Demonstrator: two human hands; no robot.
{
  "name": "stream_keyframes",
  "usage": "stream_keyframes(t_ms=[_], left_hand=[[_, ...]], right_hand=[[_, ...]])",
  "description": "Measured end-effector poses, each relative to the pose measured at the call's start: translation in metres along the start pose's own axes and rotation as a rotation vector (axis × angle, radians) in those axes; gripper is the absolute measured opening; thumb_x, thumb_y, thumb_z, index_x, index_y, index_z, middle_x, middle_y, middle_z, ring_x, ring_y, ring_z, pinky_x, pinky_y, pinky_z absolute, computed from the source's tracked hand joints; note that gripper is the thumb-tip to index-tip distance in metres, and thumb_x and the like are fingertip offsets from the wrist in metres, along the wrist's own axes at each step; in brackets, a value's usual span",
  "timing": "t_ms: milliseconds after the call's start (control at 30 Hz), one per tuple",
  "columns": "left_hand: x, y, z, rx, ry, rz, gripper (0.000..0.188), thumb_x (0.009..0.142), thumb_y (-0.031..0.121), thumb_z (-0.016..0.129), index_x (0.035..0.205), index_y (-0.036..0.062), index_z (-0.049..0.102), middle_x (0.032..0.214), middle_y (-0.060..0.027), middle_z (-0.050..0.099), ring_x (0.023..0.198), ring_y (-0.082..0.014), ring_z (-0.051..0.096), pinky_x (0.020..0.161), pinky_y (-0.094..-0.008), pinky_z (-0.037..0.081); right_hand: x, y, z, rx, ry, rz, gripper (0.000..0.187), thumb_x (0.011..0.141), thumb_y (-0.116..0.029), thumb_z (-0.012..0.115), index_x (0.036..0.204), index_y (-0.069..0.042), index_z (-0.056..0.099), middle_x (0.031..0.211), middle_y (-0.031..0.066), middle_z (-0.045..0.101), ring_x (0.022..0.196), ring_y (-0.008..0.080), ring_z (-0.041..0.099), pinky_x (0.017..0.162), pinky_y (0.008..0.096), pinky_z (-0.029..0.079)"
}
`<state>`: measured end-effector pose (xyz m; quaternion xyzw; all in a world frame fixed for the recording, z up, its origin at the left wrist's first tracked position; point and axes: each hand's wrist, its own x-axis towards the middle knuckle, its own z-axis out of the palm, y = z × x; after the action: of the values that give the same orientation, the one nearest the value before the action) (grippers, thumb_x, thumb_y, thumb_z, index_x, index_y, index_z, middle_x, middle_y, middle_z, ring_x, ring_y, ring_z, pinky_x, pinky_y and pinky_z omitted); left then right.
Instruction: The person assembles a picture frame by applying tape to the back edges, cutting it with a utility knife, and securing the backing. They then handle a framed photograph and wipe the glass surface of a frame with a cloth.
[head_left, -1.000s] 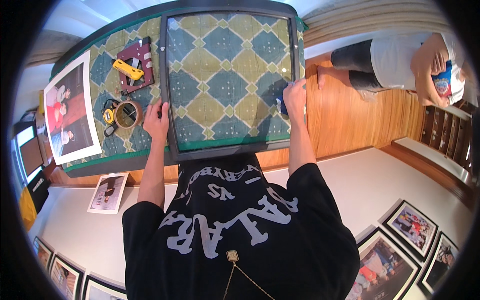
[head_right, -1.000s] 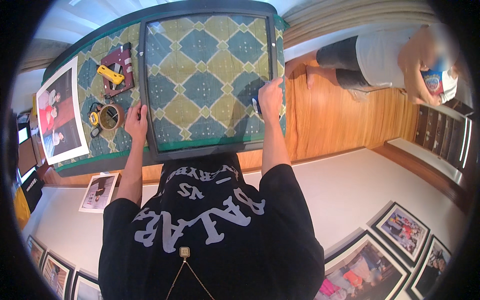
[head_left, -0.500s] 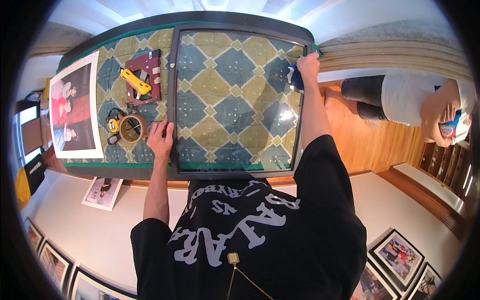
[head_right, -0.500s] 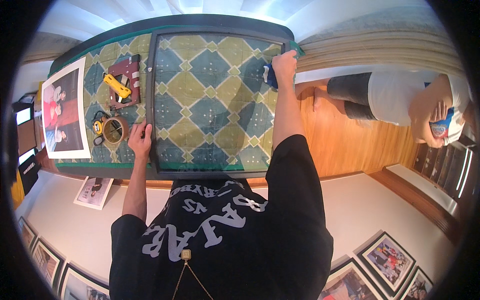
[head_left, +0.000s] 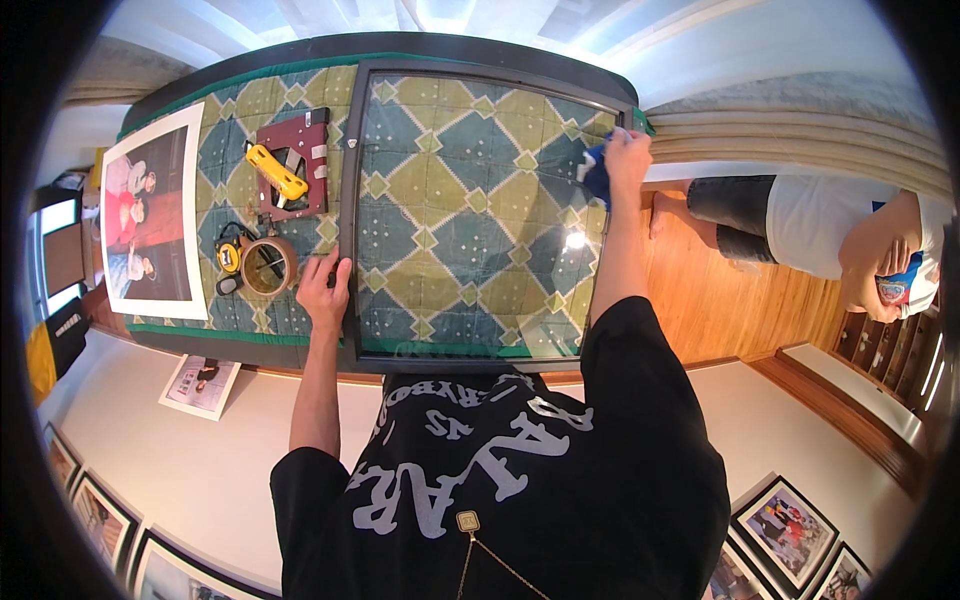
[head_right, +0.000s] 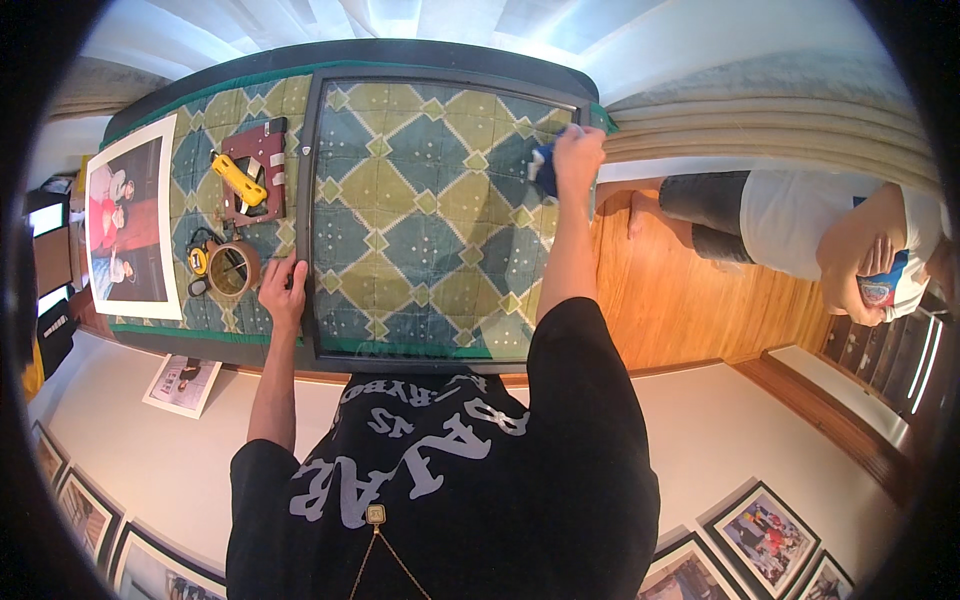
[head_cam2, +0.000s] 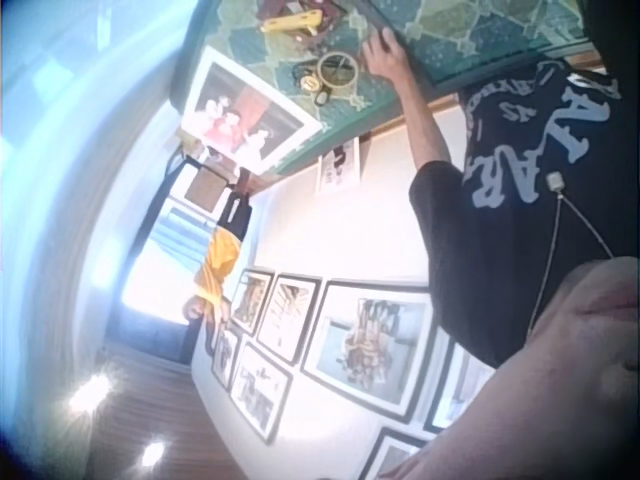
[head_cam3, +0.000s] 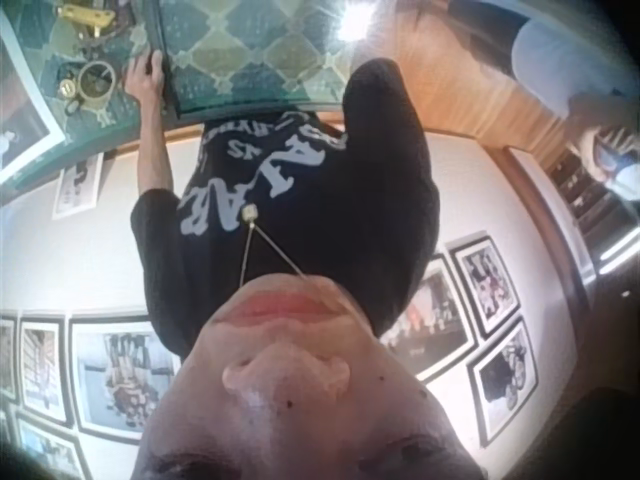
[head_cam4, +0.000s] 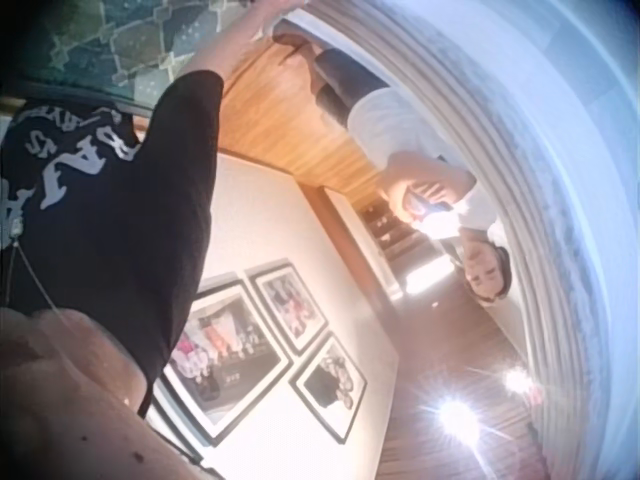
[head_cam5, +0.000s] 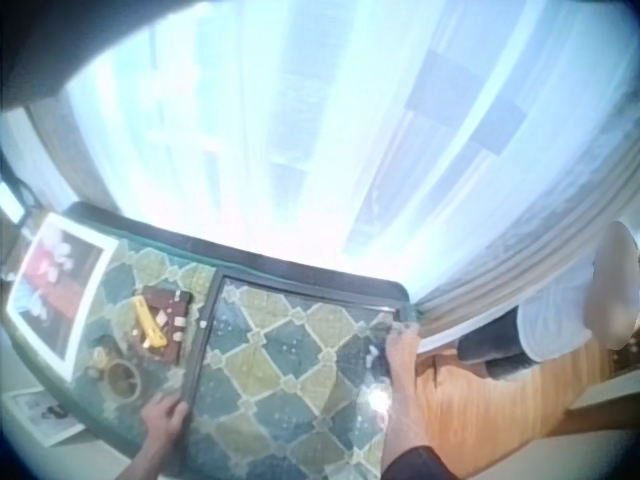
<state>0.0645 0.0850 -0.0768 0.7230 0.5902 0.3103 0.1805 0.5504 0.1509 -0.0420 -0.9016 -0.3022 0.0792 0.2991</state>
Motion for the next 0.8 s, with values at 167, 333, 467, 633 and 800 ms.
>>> stream_keyframes(t_ms=[167,333,467,633,800], left_hand=[[0.004,0.001,0.003,-0.046,0.002,0.019,0.021,0.085,0.019,0.072,0.101,0.0054,0.072,0.076,-0.0057,0.059,0.064,-0.0198,0.059,0.057,-0.0302,0.046],[0.001,0.001,0.000,-0.042,-0.014,-0.027,0.022,0.084,0.019,0.074,0.101,0.0053,0.072,0.078,-0.0064,0.060,0.067,-0.0210,0.060,0.060,-0.0309,0.047],[0.002,0.000,-0.001,-0.030,0.001,-0.010,0.022,0.082,0.018,0.075,0.100,0.0056,0.072,0.078,-0.0070,0.061,0.068,-0.0237,0.059,0.061,-0.0314,0.048],[0.004,0.005,-0.003,-0.066,0.034,-0.002,0.022,0.081,0.019,0.076,0.098,0.0059,0.072,0.076,-0.0072,0.060,0.068,-0.0241,0.059,0.060,-0.0311,0.047],[0.005,0.007,-0.004,-0.069,0.062,-0.022,0.022,0.080,0.021,0.077,0.098,0.0086,0.072,0.074,-0.0044,0.059,0.068,-0.0224,0.060,0.060,-0.0317,0.048]], right_hand=[[0.055,0.026,0.025,-0.177,-0.095,0.077,0.037,0.085,-0.025,0.058,0.101,0.008,0.062,0.102,0.0328,0.065,0.101,0.0472,0.062,0.091,0.0485,0.048],[0.047,-0.017,0.052,-0.086,-0.114,0.069,0.034,0.082,-0.025,0.061,0.091,0.007,0.069,0.097,0.0308,0.067,0.099,0.0438,0.064,0.088,0.0457,0.049],[0.010,-0.051,0.083,0.028,-0.156,-0.017,0.034,0.082,-0.025,0.061,0.095,0.006,0.068,0.098,0.0311,0.066,0.099,0.0442,0.064,0.089,0.0463,0.049],[-0.038,-0.119,0.111,0.104,-0.255,-0.059,0.032,0.086,-0.022,0.060,0.100,0.007,0.063,0.101,0.0308,0.066,0.101,0.0449,0.063,0.090,0.0476,0.049],[-0.064,-0.153,0.146,0.161,-0.271,-0.120,0.030,0.086,-0.022,0.060,0.096,0.006,0.063,0.100,0.0302,0.066,0.098,0.0449,0.063,0.089,0.0475,0.049]])
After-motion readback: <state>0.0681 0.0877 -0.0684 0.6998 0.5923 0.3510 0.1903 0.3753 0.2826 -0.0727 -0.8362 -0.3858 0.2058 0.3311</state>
